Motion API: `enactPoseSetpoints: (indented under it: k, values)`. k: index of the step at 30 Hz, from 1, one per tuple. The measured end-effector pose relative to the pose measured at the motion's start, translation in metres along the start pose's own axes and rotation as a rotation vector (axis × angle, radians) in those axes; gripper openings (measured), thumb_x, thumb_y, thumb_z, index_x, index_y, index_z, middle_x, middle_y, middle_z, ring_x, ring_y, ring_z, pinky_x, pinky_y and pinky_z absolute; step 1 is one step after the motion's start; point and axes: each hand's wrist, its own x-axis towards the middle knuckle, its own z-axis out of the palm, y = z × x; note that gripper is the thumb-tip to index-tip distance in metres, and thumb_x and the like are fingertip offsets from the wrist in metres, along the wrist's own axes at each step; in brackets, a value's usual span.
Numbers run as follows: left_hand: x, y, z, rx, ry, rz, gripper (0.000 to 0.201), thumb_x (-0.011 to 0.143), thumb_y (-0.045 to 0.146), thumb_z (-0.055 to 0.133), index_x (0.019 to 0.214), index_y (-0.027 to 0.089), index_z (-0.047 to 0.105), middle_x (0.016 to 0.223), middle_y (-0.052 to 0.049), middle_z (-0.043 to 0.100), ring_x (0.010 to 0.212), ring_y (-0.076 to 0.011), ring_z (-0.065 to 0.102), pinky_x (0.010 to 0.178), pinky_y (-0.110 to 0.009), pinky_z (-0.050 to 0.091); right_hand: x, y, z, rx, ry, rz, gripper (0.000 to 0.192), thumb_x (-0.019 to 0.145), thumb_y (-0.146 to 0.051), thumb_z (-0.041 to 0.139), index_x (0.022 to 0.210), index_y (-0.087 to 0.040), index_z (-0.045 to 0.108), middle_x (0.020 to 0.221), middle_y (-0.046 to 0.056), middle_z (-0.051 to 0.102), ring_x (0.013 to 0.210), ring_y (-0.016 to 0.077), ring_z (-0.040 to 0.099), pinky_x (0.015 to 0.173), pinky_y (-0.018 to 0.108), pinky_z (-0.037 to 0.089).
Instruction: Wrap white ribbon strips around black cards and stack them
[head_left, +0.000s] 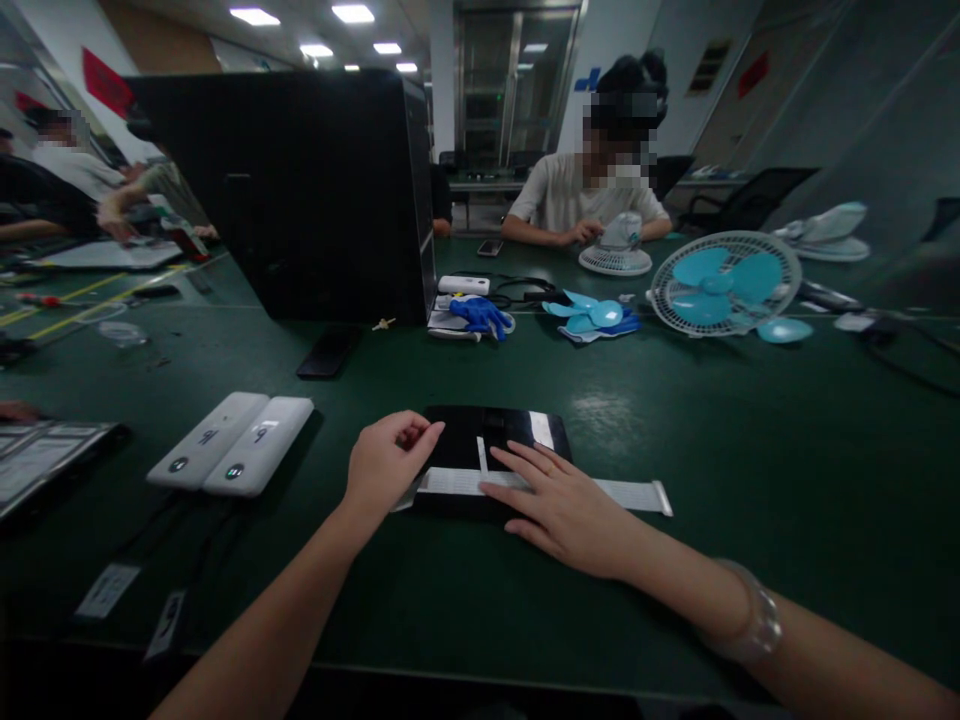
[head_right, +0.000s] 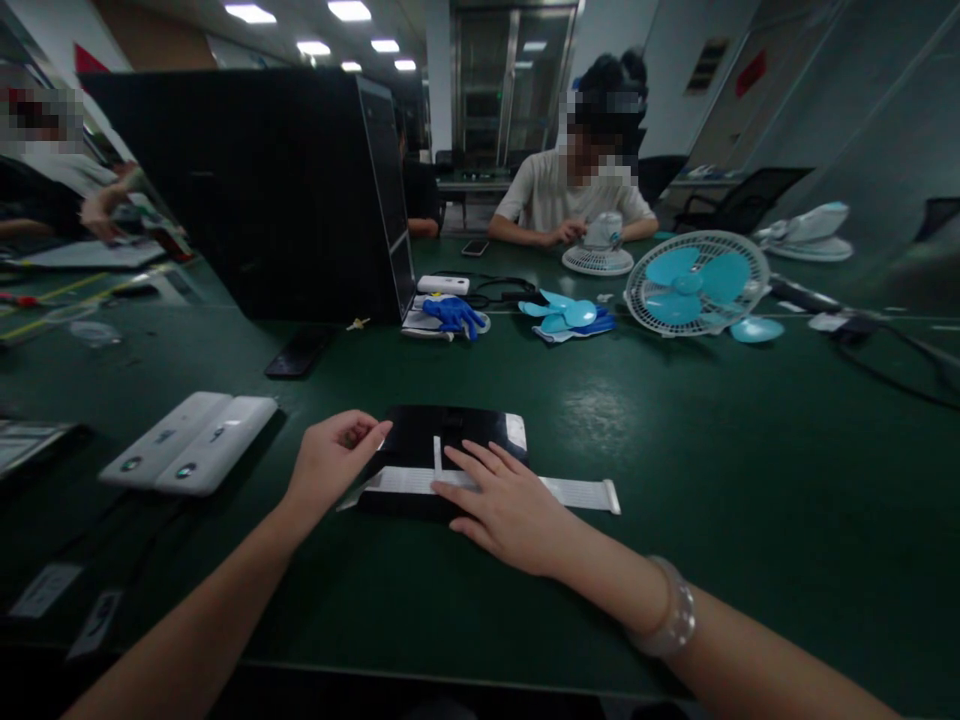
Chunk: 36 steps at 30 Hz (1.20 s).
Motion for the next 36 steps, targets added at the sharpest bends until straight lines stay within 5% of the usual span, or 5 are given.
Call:
enactPoseSetpoints:
  k: [4,9,15,26,36]
  values:
    - [0.005,-0.007,0.0,-0.363,0.072,-0.09,0.028,0.081,0.044,0.063,0.07,0.018,0.067,0.056,0.002,0.054,0.051,-0.0108,0.045,0.05,-0.022,0.033,-0.004,0.007,-0.005,0.038,-0.044,0.004,0.062,0.094,-0.052,0.044,0.149,-0.03,0.027,0.156,0.006,0.016,0.142,0.0273,0.018,0.113,0.053,0.024]
    - [0.011,-0.013,0.002,-0.714,0.139,-0.255,0.034,0.078,0.048,0.067,0.068,0.016,0.061,0.051,0.006,0.042,0.046,-0.0058,0.035,0.044,-0.017,0.027,-0.016,0.033,-0.021,0.09,-0.145,0.122,0.105,0.077,-0.073,0.054,0.154,-0.022,0.005,0.157,0.01,0.0,0.142,0.0335,0.008,0.114,0.056,0.016]
    - [0.013,-0.014,0.001,-1.04,0.105,-0.485,0.035,0.069,0.045,0.078,0.073,0.015,0.059,0.054,0.008,0.04,0.044,-0.0025,0.034,0.04,-0.013,0.025,-0.021,0.057,-0.019,0.171,-0.255,0.179,0.101,0.078,-0.074,0.05,0.153,-0.025,0.004,0.157,0.007,-0.001,0.143,0.0335,0.005,0.114,0.057,0.015]
    - [0.015,-0.017,0.002,-1.114,0.068,-0.579,0.036,0.066,0.041,0.08,0.072,0.013,0.058,0.053,0.01,0.04,0.042,-0.001,0.035,0.038,-0.012,0.026,-0.017,0.059,-0.02,0.109,-0.186,0.149,0.104,0.073,-0.075,0.056,0.153,-0.022,0.015,0.155,0.011,0.011,0.14,0.0377,0.014,0.112,0.062,0.01]
    - [0.014,-0.019,0.003,-1.079,0.043,-0.578,0.039,0.064,0.043,0.081,0.073,0.014,0.057,0.055,0.01,0.041,0.043,-0.001,0.035,0.039,-0.012,0.027,-0.024,0.091,-0.017,0.012,-0.21,0.249,0.104,0.075,-0.077,0.05,0.153,-0.021,0.011,0.155,0.011,0.009,0.141,0.0367,0.013,0.11,0.065,0.009]
